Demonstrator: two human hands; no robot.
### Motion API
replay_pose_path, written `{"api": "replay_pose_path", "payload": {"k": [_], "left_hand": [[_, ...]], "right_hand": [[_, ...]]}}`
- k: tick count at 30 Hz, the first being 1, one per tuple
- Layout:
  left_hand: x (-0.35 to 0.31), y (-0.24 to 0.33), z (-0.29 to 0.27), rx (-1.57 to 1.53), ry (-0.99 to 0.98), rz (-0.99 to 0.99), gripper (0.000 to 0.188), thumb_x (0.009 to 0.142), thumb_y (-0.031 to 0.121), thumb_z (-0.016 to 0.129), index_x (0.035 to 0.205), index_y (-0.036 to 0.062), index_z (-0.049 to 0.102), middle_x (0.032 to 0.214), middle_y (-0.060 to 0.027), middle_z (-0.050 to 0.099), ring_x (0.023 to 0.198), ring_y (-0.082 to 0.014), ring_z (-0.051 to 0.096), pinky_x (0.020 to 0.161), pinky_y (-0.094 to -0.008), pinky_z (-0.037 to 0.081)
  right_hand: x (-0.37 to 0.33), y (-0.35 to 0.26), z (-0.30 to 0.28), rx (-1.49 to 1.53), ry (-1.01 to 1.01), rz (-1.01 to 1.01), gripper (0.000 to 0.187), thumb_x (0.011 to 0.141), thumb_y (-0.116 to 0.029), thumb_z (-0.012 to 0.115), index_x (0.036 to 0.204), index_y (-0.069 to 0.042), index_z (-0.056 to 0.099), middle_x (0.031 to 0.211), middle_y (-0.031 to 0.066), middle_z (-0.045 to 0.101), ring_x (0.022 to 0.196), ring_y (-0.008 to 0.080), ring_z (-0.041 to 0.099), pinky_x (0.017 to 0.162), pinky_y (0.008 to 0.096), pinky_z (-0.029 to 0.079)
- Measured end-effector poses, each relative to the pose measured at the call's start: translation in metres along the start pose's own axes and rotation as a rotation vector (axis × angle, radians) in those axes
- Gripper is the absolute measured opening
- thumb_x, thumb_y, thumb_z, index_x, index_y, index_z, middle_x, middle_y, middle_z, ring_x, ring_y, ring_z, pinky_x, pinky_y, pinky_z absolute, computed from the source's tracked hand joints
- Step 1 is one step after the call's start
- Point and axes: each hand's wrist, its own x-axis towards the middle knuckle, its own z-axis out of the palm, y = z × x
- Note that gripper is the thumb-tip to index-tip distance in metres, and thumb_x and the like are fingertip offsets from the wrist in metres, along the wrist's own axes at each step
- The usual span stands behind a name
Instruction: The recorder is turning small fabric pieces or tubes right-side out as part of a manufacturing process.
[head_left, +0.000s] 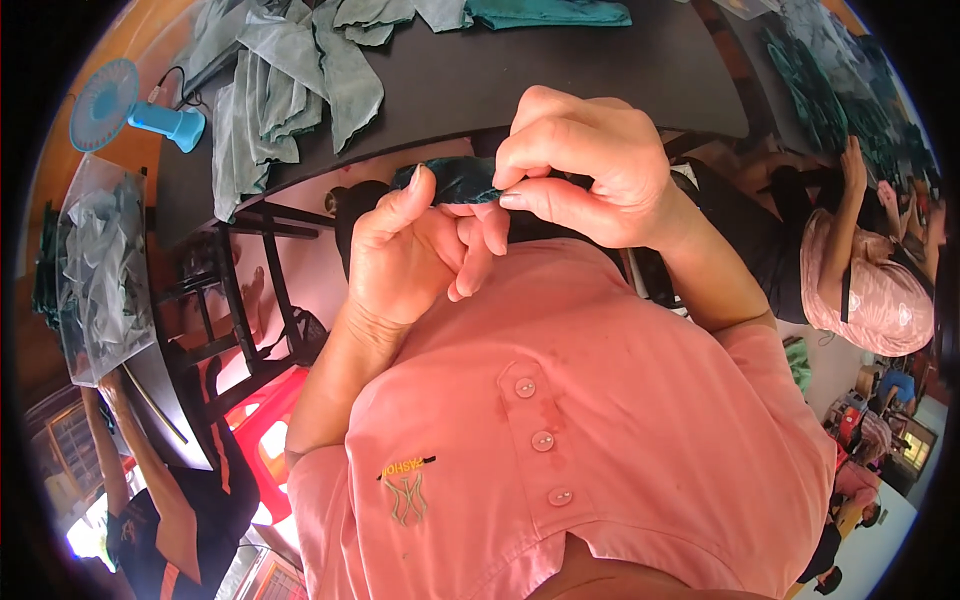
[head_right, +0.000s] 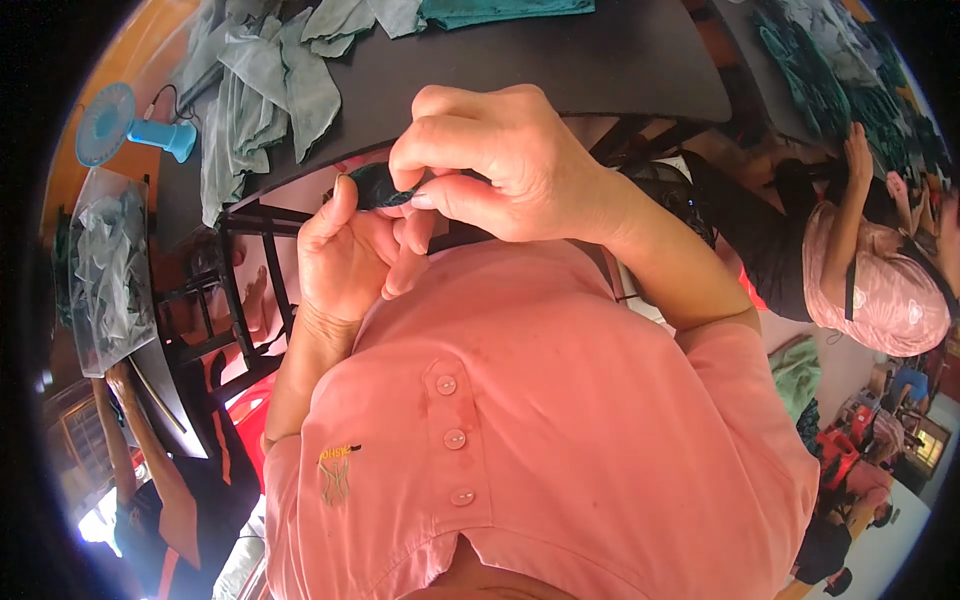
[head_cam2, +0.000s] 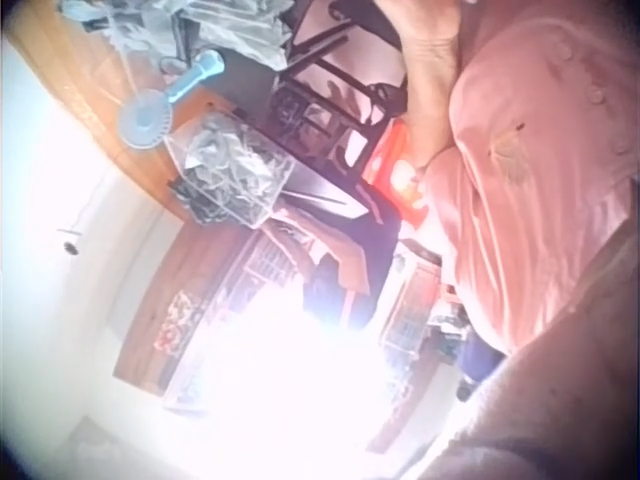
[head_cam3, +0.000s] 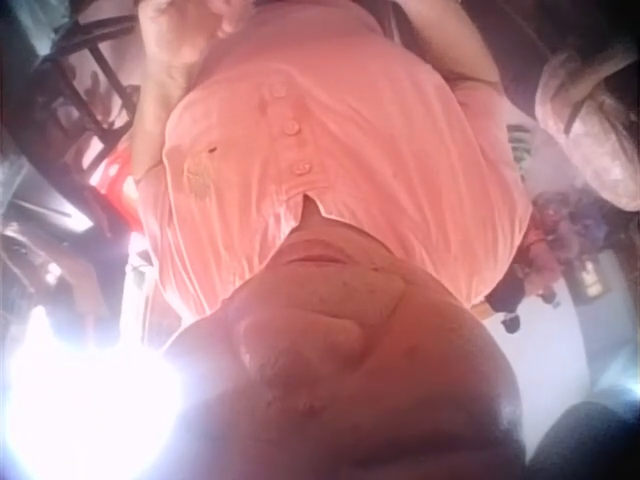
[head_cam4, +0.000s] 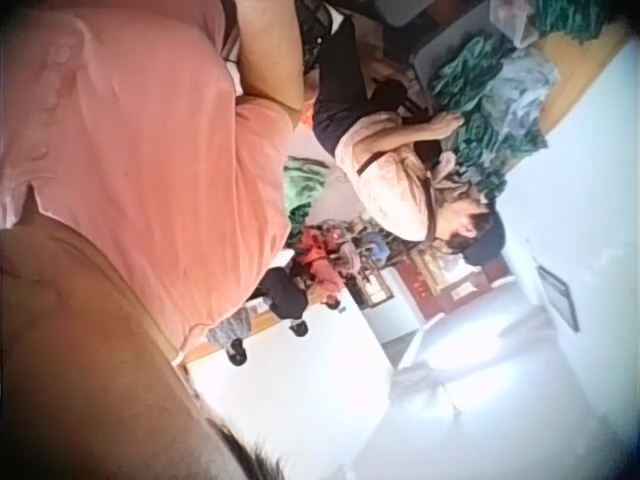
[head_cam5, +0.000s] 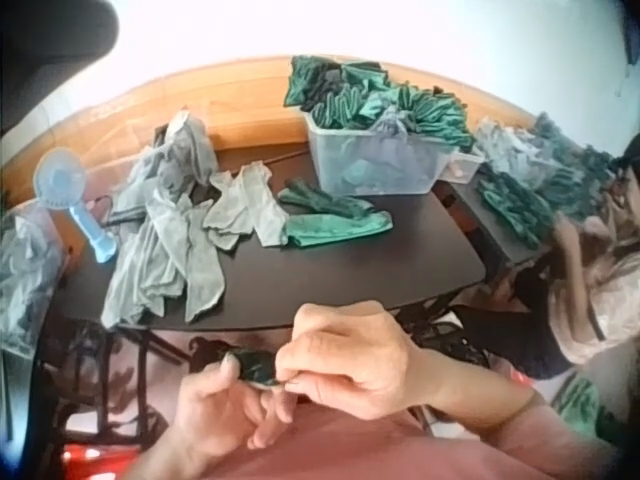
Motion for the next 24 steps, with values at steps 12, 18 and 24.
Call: {"api": "replay_pose_path", "payload": {"k": [12, 18, 24], "left_hand": [[0.001, -0.007, 0.001, -0.073, 0.05, -0.131, 0.069, 0.094, 0.062, 0.039, 0.09, -0.0042, 0.06, 0.082, -0.0131, 0.063, 0.053, -0.0194, 0.052, 0.046, -0.0296, 0.035], [0.003, -0.011, -0.001, -0.052, 0.02, -0.176, 0.07, 0.094, 0.063, 0.039, 0.088, -0.004, 0.061, 0.075, -0.0117, 0.061, 0.053, -0.019, 0.05, 0.047, -0.0295, 0.034], [-0.001, -0.014, 0.001, -0.027, 0.02, -0.161, 0.071, 0.093, 0.063, 0.04, 0.088, -0.0044, 0.061, 0.083, -0.0151, 0.063, 0.054, -0.0204, 0.053, 0.047, -0.0297, 0.037]], "right_hand": [[-0.009, 0.005, 0.0, -0.221, 0.025, -0.05, 0.019, 0.065, -0.001, 0.074, 0.075, -0.008, 0.059, 0.072, 0.0033, 0.05, 0.056, 0.019, 0.052, 0.046, 0.031, 0.039], [-0.014, 0.011, -0.003, -0.352, -0.047, -0.117, 0.022, 0.064, -0.002, 0.071, 0.077, -0.008, 0.054, 0.073, 0.0023, 0.053, 0.056, 0.0214, 0.053, 0.048, 0.0337, 0.041], [-0.036, 0.012, 0.004, -0.141, -0.132, 0.059, 0.021, 0.071, 0.003, 0.066, 0.078, -0.008, 0.049, 0.065, 0.0018, 0.051, 0.055, 0.0213, 0.051, 0.049, 0.0323, 0.042]]}}
